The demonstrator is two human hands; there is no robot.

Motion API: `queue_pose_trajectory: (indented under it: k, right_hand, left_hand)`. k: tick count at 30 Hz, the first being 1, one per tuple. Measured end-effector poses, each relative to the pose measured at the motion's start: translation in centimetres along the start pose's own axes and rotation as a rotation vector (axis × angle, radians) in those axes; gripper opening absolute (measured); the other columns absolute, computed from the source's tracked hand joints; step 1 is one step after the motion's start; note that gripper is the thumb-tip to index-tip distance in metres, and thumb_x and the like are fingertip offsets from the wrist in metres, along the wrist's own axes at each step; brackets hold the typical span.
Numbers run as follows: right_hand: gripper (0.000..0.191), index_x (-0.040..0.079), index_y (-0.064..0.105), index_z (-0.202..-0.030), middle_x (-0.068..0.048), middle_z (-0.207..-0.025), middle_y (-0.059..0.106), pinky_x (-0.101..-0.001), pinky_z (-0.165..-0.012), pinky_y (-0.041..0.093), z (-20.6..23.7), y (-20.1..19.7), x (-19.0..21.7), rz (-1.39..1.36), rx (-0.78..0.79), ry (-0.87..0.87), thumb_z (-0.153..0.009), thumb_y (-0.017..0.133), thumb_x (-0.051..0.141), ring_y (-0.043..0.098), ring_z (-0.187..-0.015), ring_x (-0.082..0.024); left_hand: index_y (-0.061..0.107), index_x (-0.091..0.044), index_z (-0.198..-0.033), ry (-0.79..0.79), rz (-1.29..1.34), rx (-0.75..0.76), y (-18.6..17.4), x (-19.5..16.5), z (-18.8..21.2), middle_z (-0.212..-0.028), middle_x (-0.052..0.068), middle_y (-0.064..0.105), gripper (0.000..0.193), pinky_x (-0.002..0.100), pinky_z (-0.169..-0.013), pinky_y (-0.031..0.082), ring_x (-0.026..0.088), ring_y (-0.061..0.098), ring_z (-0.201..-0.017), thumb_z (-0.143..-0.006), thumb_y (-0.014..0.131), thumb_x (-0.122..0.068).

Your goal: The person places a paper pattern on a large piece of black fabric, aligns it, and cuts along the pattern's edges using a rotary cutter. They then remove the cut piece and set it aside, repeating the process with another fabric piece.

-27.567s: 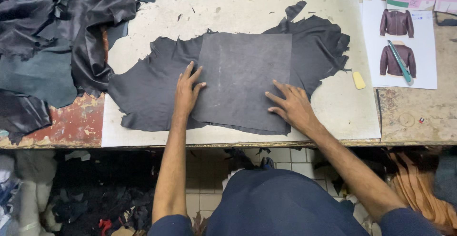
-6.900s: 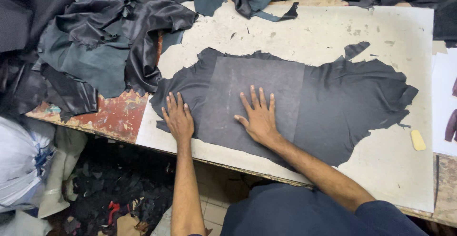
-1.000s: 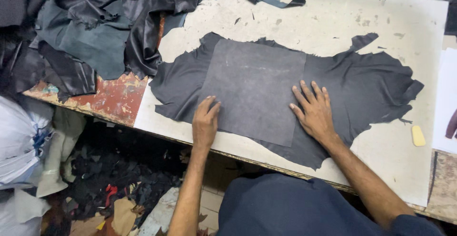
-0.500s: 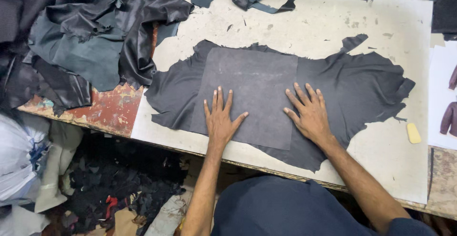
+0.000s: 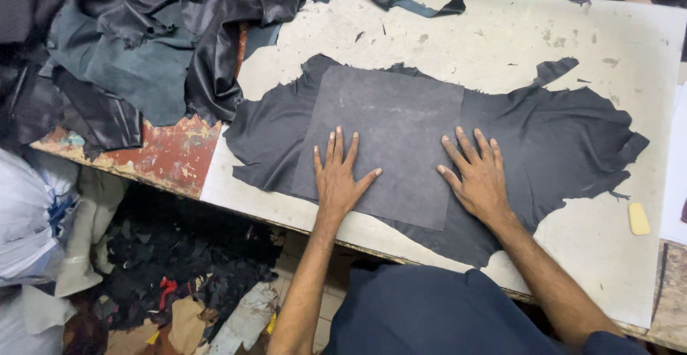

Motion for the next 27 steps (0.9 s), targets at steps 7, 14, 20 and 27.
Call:
queue_pose_trajectory:
  k: [7, 14, 20, 27]
  right_hand:
    - [0.049, 0.011, 0.063, -0.136, -0.013, -0.148, 0.055, -0.0465, -0.106, 0.049, 1.8, -3.0, 3.5, -0.166, -0.081, -0.214, -0.091, 0.072, 0.028, 0.051, -0.134, -0.035]
    - [0.030, 0.011, 0.072, -0.121, -0.003, -0.098, 0.068, -0.0343, -0.072, 0.056, 6.2, -1.8, 10.8, -0.342, 0.161, -0.510, -0.092, 0.071, 0.018, 0.064, -0.082, -0.018]
    - [0.015, 0.002, 0.068, -0.101, -0.009, -0.094, 0.065, -0.0351, -0.069, 0.059, 7.6, 1.0, 13.5, -0.219, 0.234, -0.386, -0.090, 0.066, 0.011, 0.066, -0.086, -0.023]
    - [0.013, -0.001, 0.061, -0.094, -0.015, -0.092, 0.065, -0.0370, -0.067, 0.060, 7.1, 3.6, 15.6, 0.085, 0.415, -0.460, -0.082, 0.064, 0.003, 0.070, -0.085, -0.027]
  left_hand:
    - [0.064, -0.013, -0.142, 0.153, 0.333, -0.089, -3.8, 0.8, 1.2, -0.161, 0.015, 0.046, 0.054, 0.051, -0.124, 0.031, 0.033, 0.043, -0.150, -0.090, 0.076, -0.015]
    - [0.080, -0.022, -0.114, 0.090, 0.418, 0.089, -3.5, 0.6, 4.1, -0.121, 0.002, 0.068, 0.028, 0.038, -0.102, 0.051, 0.020, 0.062, -0.114, -0.086, 0.079, -0.018]
    - [0.082, -0.024, -0.112, 0.149, 0.371, 0.027, -3.0, 0.2, 4.3, -0.107, 0.001, 0.063, 0.032, 0.038, -0.095, 0.045, 0.020, 0.055, -0.102, -0.080, 0.084, -0.024]
    - [0.082, -0.027, -0.113, 0.081, 0.400, 0.064, -1.9, 1.0, 4.6, -0.106, 0.000, 0.059, 0.032, 0.039, -0.097, 0.041, 0.020, 0.052, -0.104, -0.081, 0.083, -0.028]
Point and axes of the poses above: each hand's wrist, its own z-axis away from the middle knuckle, its own y-axis out of the palm, x = y × z, the point moved 6 cm from there along -z, towards the middle knuckle
